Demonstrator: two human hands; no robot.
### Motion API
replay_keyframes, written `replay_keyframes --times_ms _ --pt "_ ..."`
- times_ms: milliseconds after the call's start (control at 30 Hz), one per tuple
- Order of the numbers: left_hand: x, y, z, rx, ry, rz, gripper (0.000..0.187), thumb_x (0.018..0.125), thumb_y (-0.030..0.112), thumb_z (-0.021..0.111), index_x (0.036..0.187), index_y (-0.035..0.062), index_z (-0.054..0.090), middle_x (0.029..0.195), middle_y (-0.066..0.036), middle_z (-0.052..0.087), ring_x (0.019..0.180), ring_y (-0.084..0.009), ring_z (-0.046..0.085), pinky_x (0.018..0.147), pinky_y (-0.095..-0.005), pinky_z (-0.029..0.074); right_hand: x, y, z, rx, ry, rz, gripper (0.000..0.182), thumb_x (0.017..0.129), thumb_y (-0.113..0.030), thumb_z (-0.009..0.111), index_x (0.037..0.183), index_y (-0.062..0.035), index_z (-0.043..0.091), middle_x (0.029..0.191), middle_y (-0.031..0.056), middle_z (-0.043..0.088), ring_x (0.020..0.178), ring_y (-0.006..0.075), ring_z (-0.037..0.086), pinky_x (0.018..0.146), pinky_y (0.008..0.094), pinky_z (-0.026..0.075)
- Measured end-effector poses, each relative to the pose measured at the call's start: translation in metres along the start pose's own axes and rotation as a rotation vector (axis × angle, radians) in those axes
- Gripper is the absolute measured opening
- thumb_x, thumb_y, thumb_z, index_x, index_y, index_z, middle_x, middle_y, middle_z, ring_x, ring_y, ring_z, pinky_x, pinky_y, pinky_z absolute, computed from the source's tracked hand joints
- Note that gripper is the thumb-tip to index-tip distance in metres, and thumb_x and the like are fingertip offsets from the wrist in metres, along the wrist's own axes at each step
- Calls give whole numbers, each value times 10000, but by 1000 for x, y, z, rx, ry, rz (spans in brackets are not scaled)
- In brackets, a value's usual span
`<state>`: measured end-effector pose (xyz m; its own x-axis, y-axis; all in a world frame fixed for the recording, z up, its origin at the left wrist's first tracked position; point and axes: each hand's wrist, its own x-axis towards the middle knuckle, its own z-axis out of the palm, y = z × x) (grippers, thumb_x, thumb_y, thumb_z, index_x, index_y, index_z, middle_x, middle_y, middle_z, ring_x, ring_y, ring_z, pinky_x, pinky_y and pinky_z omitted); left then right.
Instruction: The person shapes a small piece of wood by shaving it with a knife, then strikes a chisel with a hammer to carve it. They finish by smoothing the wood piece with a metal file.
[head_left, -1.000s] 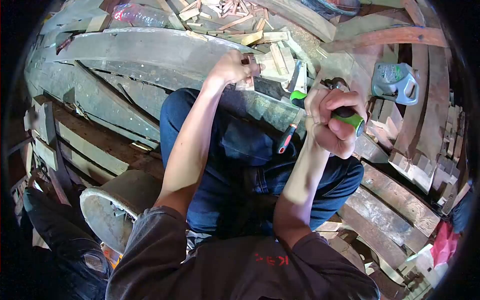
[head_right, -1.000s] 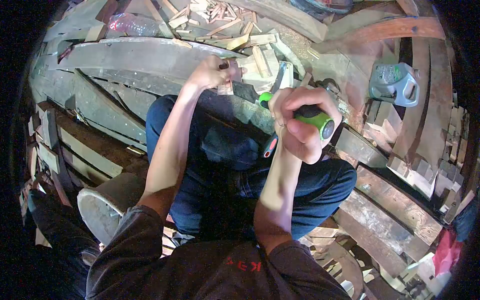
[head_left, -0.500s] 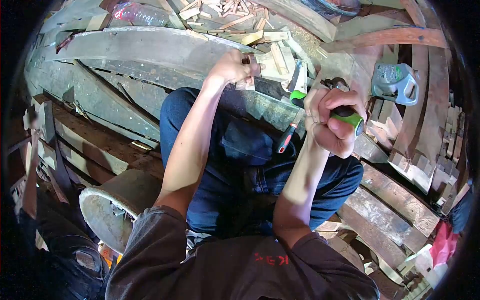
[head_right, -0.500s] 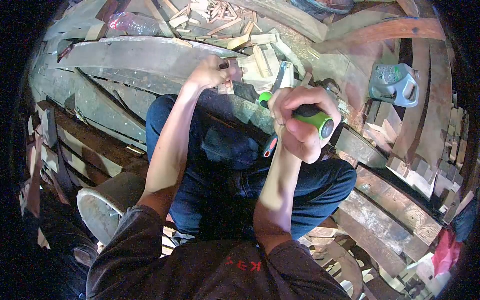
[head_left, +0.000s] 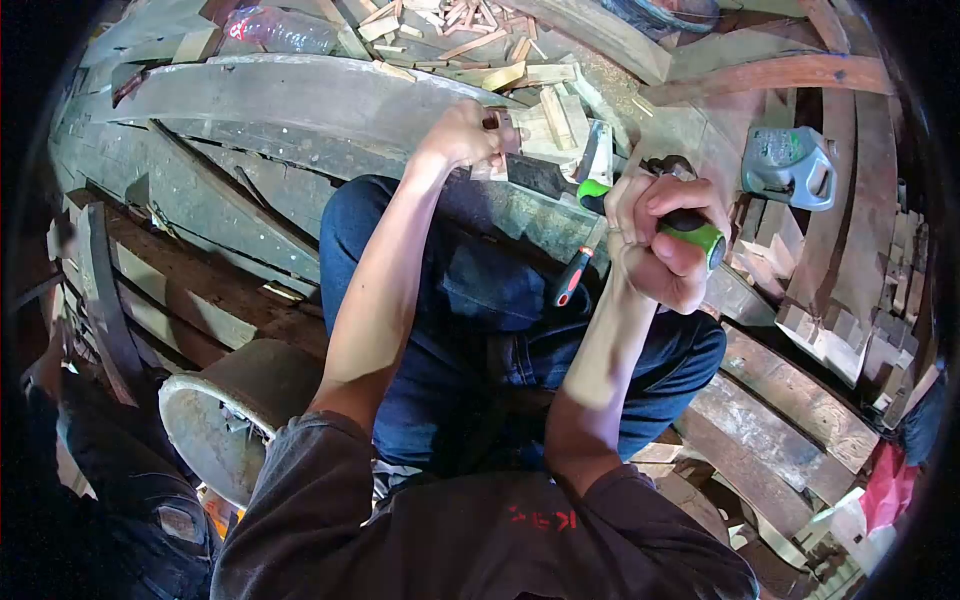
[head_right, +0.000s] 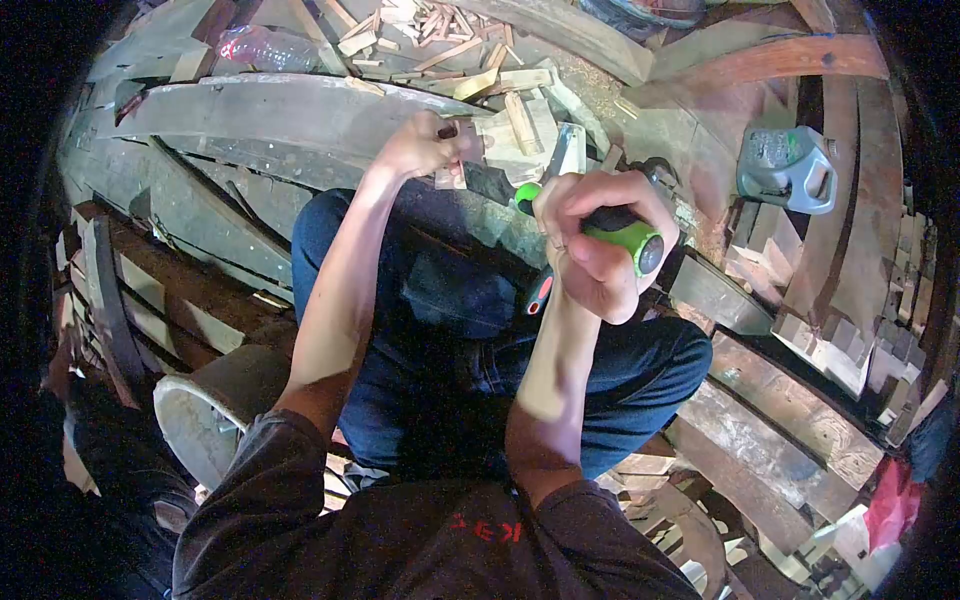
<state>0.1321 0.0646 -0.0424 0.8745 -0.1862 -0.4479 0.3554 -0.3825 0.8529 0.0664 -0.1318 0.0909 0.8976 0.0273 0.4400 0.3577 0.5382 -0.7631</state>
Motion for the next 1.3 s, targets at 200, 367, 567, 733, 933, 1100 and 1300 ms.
replay_keyframes --times_ms 200,367,567,733,933,1100,1300 --pt "-2 1 -2 -23 -40 13 178 805 160 678 866 4 738 685 -104 702 648 -155 691 662 -331 535 0 0 1 -32 -4 -14 297 611 -120 612 773 119 542 562 131 484 466 197 432 476 338 358" --pt "0 6 -2 91 -32 41 192 813 193 662 896 39 742 686 -84 703 678 -161 691 690 -332 529 1 -2 0 -49 -30 -25 293 624 -124 614 769 117 537 564 127 482 469 195 434 476 337 358" --pt "5 7 5 79 -48 103 333 887 335 698 861 6 738 663 -92 688 608 -146 664 591 -325 517 3 -3 0 -28 -28 -22 277 640 -100 599 791 123 532 558 113 467 463 182 417 469 334 351" --pt "21 -13 11 105 -30 43 349 862 416 697 897 72 747 737 -83 722 755 -208 697 758 -347 529 6 -2 1 -19 -50 -39 261 641 -80 578 792 128 530 550 111 463 453 173 402 463 334 348" --pt "11 2 4 182 -44 -68 477 878 534 640 876 70 751 851 -117 734 856 -243 698 811 -365 522 5 0 5 -19 -21 -60 266 623 -68 557 790 138 530 536 115 460 438 176 396 458 330 346" --pt "6 9 3 151 -28 -82 463 913 505 602 877 67 747 841 -120 728 865 -248 695 814 -367 518 4 0 5 -8 2 -60 267 618 -64 561 792 137 531 536 118 459 445 177 404 464 329 349" --pt "18 -6 4 120 -75 16 444 946 466 552 875 74 748 787 -106 726 827 -221 704 785 -359 523 3 -1 4 -6 40 -39 261 618 -56 554 795 135 532 544 119 460 456 179 413 474 327 356"
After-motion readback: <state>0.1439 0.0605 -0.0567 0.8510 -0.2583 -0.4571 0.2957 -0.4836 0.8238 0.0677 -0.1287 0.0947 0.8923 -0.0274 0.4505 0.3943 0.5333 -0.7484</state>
